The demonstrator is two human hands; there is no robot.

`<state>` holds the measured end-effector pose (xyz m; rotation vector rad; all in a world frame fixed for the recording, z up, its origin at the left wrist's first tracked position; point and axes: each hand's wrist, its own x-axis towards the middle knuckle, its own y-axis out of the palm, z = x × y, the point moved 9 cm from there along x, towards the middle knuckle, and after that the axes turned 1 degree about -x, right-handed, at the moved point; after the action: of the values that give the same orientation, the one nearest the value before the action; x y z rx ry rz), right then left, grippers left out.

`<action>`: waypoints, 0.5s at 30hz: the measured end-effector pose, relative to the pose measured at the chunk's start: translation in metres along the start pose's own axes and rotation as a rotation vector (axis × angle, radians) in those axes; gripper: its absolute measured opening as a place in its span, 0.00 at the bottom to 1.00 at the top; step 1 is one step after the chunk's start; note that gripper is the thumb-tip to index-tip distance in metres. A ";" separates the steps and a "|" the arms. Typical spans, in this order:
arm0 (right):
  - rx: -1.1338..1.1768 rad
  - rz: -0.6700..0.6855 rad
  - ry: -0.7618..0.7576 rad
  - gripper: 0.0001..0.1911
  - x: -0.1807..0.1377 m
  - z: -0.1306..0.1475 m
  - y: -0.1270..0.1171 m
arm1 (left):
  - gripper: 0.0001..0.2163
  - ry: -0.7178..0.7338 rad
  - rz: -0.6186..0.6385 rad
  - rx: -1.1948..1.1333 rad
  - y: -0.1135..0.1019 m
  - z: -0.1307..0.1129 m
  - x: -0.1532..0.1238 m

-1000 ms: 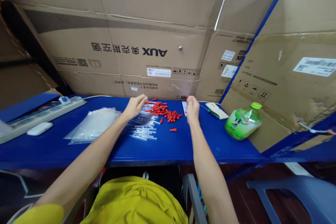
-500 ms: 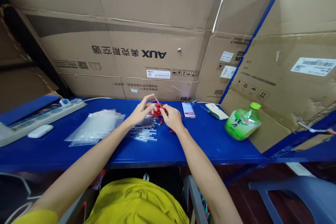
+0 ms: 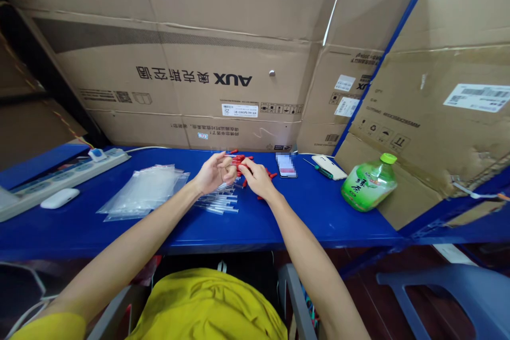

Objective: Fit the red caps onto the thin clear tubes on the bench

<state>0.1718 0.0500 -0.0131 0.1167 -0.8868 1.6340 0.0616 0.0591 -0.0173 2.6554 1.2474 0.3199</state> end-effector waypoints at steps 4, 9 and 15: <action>0.072 0.014 0.066 0.21 0.002 -0.008 0.004 | 0.27 0.116 0.012 0.310 0.000 -0.006 0.000; 0.038 -0.031 0.078 0.22 0.003 -0.012 0.001 | 0.29 0.347 -0.020 0.811 0.005 -0.017 -0.007; 0.095 -0.089 0.094 0.23 0.004 -0.005 -0.004 | 0.29 0.525 -0.062 1.124 0.016 -0.026 -0.017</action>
<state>0.1763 0.0565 -0.0121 0.1420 -0.7232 1.5859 0.0553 0.0381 0.0097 3.5544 2.1557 0.4025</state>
